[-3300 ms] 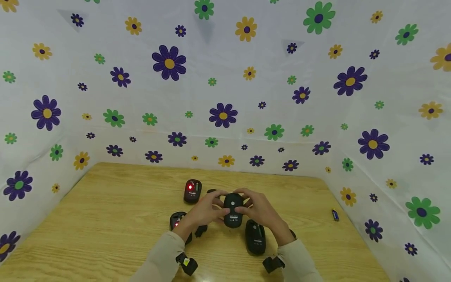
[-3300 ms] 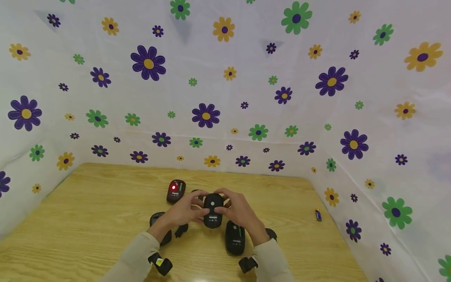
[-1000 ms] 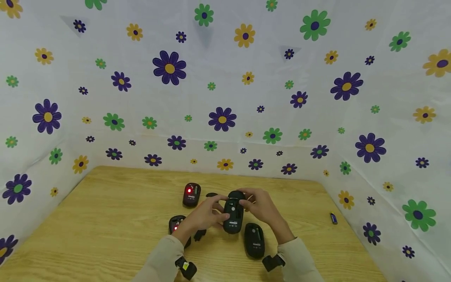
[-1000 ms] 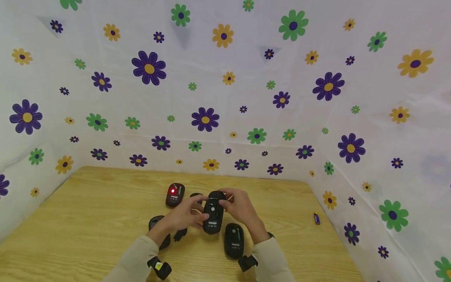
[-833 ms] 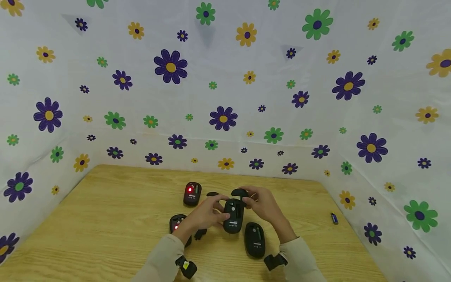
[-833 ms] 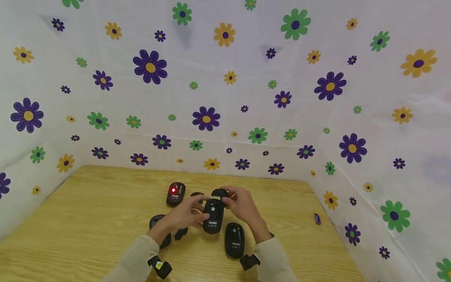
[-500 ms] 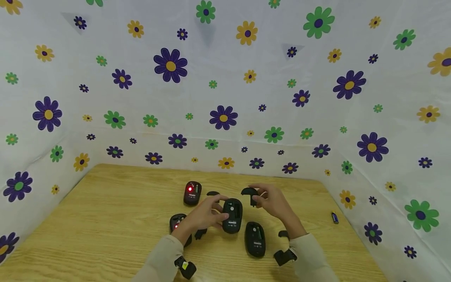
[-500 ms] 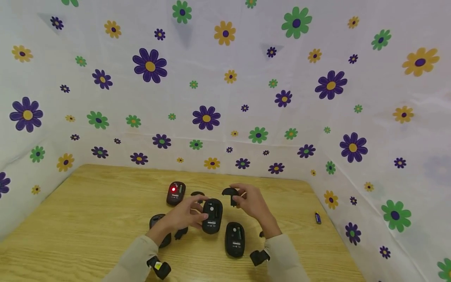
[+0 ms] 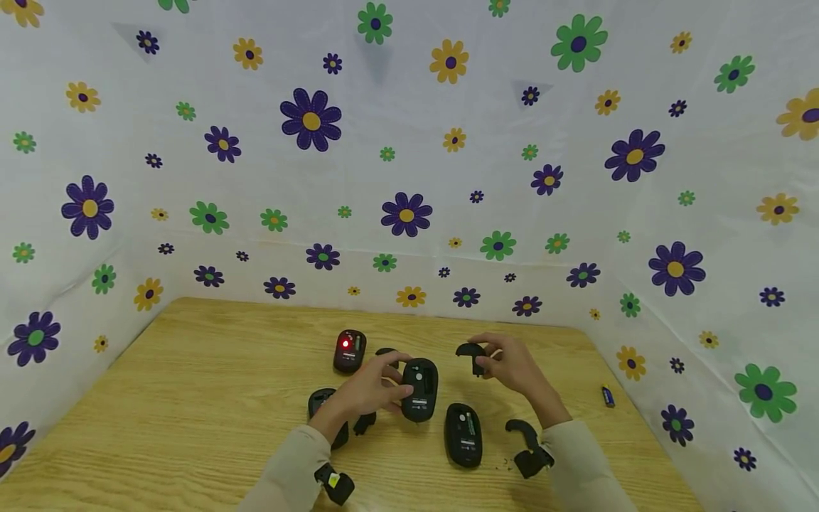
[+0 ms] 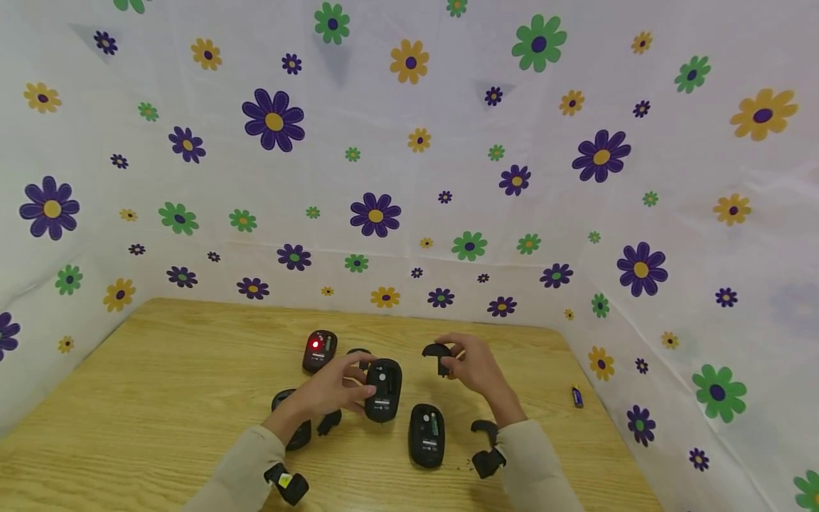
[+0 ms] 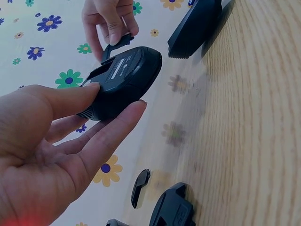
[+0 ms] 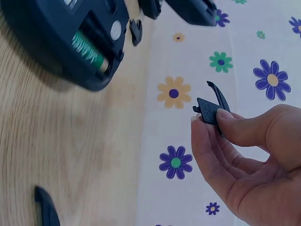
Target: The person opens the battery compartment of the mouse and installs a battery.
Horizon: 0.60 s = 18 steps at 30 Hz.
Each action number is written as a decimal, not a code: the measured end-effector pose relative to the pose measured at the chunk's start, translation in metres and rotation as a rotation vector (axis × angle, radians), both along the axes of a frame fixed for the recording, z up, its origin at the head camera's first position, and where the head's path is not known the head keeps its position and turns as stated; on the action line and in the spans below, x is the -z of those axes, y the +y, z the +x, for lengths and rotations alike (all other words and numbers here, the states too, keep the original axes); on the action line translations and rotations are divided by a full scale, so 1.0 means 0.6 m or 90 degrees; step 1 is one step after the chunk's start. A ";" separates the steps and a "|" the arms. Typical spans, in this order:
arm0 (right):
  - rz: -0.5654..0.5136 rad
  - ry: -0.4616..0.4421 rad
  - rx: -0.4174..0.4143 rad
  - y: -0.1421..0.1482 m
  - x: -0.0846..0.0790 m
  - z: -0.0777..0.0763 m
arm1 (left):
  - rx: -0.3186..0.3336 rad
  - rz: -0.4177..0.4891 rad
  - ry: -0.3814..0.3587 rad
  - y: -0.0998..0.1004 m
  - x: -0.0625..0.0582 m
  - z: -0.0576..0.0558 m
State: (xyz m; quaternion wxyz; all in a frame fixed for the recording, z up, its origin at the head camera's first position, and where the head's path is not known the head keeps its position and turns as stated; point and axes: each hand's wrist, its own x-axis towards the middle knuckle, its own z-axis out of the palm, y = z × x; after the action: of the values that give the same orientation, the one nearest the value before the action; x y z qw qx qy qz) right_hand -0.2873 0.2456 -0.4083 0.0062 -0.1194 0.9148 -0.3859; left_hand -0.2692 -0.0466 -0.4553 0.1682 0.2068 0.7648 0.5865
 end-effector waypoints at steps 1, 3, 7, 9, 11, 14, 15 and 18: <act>0.000 -0.001 0.002 0.002 0.001 -0.001 | 0.000 0.000 0.001 0.000 0.000 0.000; -0.003 -0.005 0.004 0.006 0.002 -0.002 | 0.001 0.003 0.002 -0.001 -0.001 0.000; -0.004 -0.009 0.006 0.014 0.006 -0.004 | 0.000 0.004 0.004 -0.001 -0.001 0.000; -0.003 -0.011 0.005 0.018 0.008 -0.005 | -0.001 0.002 0.005 -0.001 -0.001 0.000; 0.000 -0.013 0.005 0.022 0.009 -0.006 | -0.002 0.001 0.006 -0.001 -0.001 0.000; 0.008 -0.017 0.010 0.028 0.013 -0.009 | -0.004 0.000 0.005 0.000 0.000 -0.001; 0.010 -0.018 0.013 0.030 0.014 -0.010 | -0.004 -0.001 0.004 0.000 0.000 -0.001; 0.016 -0.015 0.013 0.036 0.019 -0.012 | -0.004 0.000 0.003 0.000 0.000 0.000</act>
State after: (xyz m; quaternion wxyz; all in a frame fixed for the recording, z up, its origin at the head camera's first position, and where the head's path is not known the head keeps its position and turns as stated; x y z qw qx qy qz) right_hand -0.2942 0.2673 -0.4195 0.0145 -0.1050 0.9206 -0.3758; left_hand -0.2694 -0.0468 -0.4554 0.1643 0.2056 0.7661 0.5864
